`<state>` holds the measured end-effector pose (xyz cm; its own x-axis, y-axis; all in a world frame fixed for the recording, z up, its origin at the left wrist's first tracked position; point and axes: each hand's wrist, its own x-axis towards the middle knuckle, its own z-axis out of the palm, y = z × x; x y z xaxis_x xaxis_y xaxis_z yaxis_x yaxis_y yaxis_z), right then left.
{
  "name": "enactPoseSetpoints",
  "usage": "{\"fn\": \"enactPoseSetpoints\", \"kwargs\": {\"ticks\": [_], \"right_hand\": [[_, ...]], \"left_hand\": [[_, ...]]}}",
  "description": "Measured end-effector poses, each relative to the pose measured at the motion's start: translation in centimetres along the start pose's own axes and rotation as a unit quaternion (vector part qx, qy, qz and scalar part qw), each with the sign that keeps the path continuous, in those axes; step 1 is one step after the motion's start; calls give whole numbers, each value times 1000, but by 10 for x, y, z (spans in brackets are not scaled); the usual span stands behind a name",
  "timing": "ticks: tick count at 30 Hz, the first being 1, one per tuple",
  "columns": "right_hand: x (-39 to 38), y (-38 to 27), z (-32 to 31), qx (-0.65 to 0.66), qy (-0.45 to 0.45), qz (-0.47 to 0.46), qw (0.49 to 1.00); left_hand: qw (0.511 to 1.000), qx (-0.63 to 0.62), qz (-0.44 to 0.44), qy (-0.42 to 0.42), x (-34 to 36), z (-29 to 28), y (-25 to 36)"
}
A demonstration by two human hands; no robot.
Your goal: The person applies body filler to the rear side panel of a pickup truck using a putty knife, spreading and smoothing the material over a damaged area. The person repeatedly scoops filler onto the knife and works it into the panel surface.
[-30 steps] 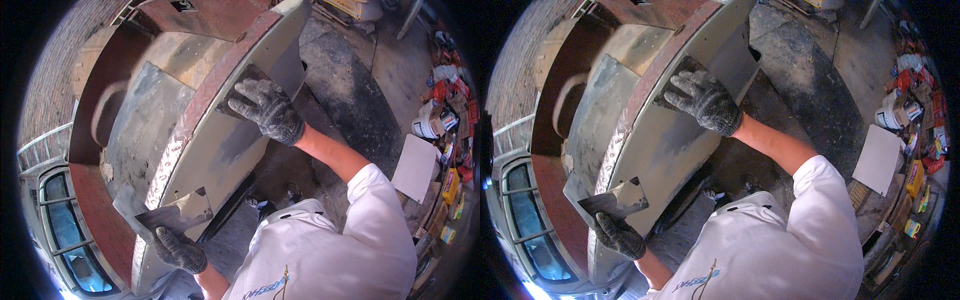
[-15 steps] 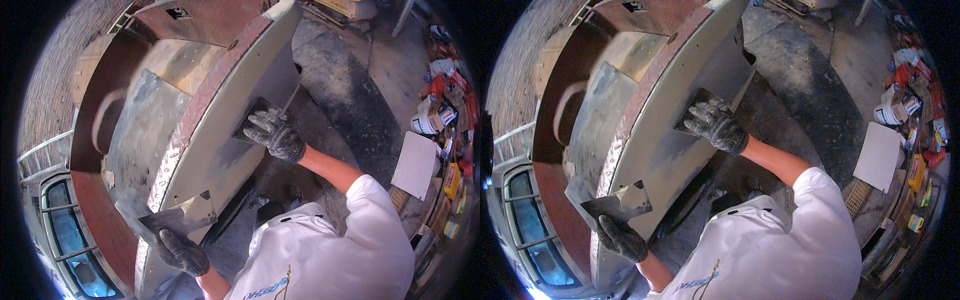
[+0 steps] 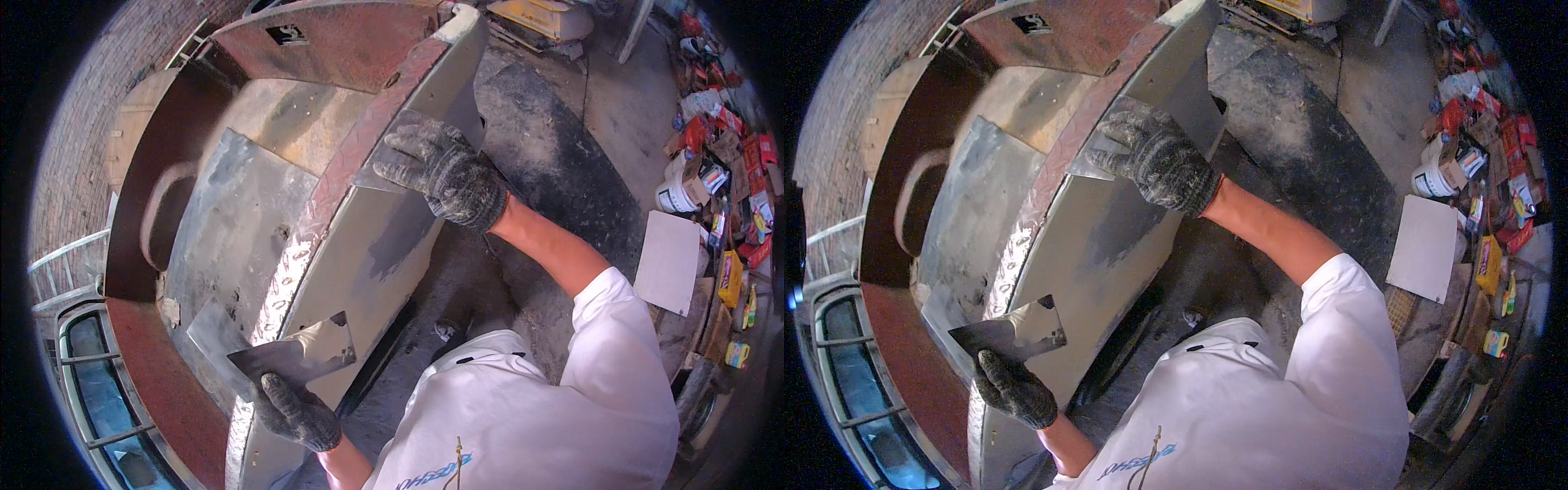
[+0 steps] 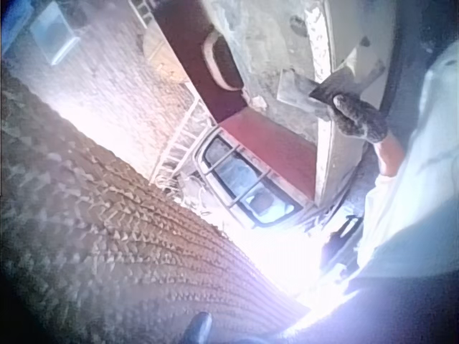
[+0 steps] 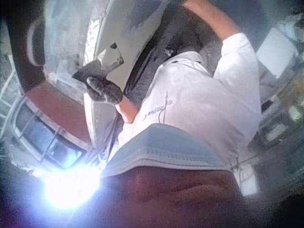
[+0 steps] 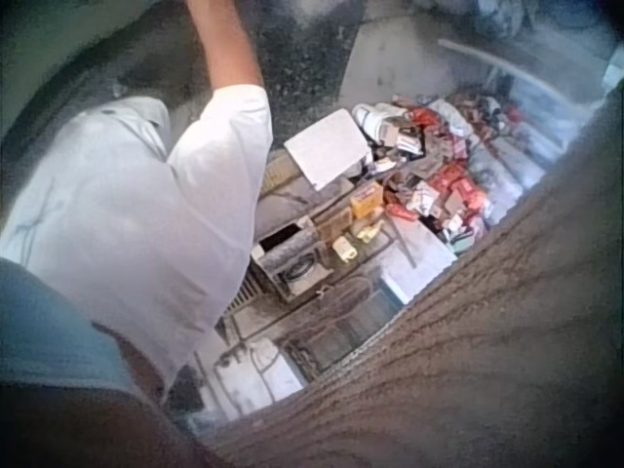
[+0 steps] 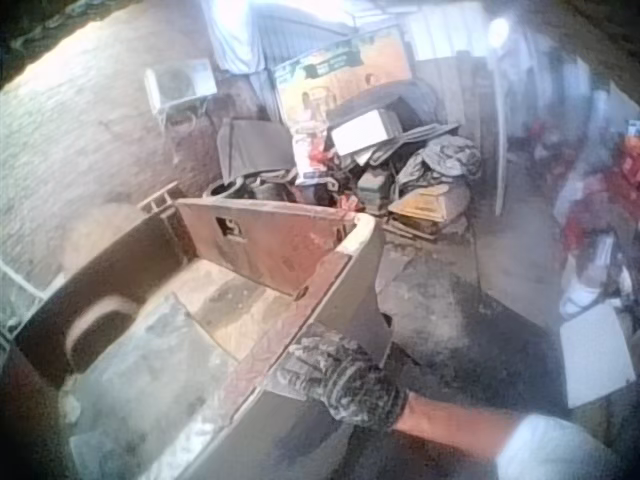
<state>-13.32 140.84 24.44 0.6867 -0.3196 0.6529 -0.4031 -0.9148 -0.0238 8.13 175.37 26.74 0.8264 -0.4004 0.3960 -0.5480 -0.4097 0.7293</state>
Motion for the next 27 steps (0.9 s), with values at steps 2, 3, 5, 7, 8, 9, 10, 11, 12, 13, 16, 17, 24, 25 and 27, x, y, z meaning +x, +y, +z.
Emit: {"fn": "enactPoseSetpoints", "kwargs": {"ticks": [2,3,5,7,8,9,10,11,12,13,16,17,24,25,27], "right_hand": [[-1,4,3,4,-11,-4,1000],[-2,5,5,11,-18,-4,1000],[-5,7,11,15,-17,-5,1000],[-9,4,19,9,7,-1,1000],[-11,4,22,17,14,5,1000],[-14,2,26,24,24,10,999],[-17,1,29,32,40,15,999],[-21,0,33,43,42,22,998],[-26,-1,35,45,46,22,998],[-31,-2,39,48,51,23,997],[-46,-2,53,74,60,19,995],[-51,-3,59,80,56,21,995],[-82,-7,87,102,62,41,992],[-86,-6,82,99,56,42,993],[-88,1,69,94,52,41,993]], "left_hand": [[1000,21,14,2,1,2,-1],[995,58,84,15,1,4,-1],[946,170,268,64,3,10,-1],[945,142,283,80,3,16,3],[980,40,182,70,1,21,6],[989,5,134,63,2,23,10],[993,-62,84,53,1,26,13],[993,-61,91,46,1,27,18],[992,-31,108,57,1,30,22],[993,-74,84,45,0,32,26],[981,12,179,77,0,40,37],[942,125,297,94,1,43,41],[881,247,395,83,0,48,59],[875,257,401,82,-1,49,61],[856,295,412,99,-3,51,66]]}}
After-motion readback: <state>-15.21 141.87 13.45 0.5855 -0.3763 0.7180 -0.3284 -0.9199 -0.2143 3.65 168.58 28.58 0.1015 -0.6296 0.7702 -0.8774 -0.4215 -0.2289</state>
